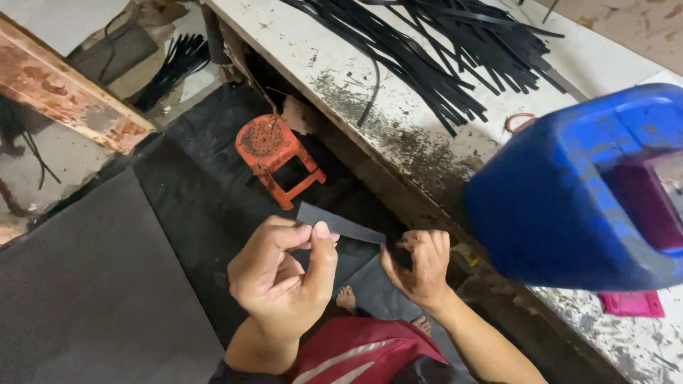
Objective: The person selects black cable strips from a pile, cuts them with scissors, and uses a small handheld device to process the ends. The person then hangs the processed strips on a wall-mounted rack using colorful clothespins.
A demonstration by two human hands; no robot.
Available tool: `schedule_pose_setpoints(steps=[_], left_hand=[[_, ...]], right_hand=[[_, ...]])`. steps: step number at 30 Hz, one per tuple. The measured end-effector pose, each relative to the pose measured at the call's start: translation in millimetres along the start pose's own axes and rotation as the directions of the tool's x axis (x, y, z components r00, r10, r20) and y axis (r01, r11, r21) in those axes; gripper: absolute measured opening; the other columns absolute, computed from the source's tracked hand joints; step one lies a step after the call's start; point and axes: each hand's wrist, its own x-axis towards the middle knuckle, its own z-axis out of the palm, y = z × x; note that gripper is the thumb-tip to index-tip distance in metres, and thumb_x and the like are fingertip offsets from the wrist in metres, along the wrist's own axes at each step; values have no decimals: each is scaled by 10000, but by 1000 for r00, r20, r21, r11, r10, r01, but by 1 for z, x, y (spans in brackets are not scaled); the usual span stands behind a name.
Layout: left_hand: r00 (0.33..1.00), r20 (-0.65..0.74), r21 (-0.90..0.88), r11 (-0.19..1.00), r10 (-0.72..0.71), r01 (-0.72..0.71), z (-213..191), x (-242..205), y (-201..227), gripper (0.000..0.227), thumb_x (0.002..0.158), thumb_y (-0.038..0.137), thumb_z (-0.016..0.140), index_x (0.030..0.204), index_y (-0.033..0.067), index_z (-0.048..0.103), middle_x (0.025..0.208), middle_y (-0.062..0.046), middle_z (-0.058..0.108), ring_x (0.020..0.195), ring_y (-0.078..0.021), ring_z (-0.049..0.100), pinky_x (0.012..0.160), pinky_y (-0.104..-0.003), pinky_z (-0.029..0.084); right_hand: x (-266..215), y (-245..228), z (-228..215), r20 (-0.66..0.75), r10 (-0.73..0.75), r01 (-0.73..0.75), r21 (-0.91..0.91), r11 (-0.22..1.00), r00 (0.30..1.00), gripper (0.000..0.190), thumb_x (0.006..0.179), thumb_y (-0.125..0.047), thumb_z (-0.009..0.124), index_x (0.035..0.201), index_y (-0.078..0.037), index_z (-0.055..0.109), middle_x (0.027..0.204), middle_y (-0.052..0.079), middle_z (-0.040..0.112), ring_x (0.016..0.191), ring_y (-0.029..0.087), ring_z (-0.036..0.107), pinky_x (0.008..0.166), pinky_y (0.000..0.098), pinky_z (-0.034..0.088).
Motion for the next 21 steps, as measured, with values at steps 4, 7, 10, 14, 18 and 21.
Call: schedule_pose_setpoints(steps=[4,7,10,14,18,21], left_hand=[[999,-7,84,996,39,-38,-36,13,-17,167,897,-54,672,824,-27,524,682,-172,651,540,-196,654,479,-262,531],[1000,-24,168,986,20,-16,-60,17,-31,158,891,-43,677,828,-22,534,673,-162,670,476,-143,611,405,-220,451],[996,-50,218,974,75,-62,-82,20,-44,163,885,-48,670,826,-3,525,678,-119,711,476,-139,577,449,-237,458],[972,-225,232,966,-62,115,-100,24,-48,187,856,-70,687,777,0,534,656,-146,677,496,-149,613,476,-231,480],[806,-477,146,872,-351,466,-114,9,-49,170,860,-10,766,852,47,607,846,-136,683,606,-156,708,543,-195,515],[719,-574,182,795,-392,579,-119,11,-54,177,924,-41,753,901,-23,578,945,-161,678,721,-241,766,666,-247,610]], right_hand=[[-5,1,36,52,-16,16,6,1000,999,254,905,-182,757,869,-53,541,868,113,583,734,253,507,692,387,321],[-10,5,64,97,-10,10,7,1000,995,233,929,-205,736,891,-66,553,900,103,605,724,255,516,689,389,316],[-19,11,93,133,-19,19,3,1000,991,222,957,-228,700,882,-71,561,894,86,609,714,246,506,675,385,321],[-24,22,129,168,-41,39,20,999,985,188,939,-188,728,886,-83,581,895,56,632,737,232,539,662,372,331],[-22,30,161,204,-100,88,67,994,974,169,940,-159,738,883,-77,602,916,68,660,712,239,539,659,373,361],[-1,32,174,192,-142,122,115,986,971,169,938,-119,740,878,-59,593,901,76,670,698,240,556,656,359,376]])
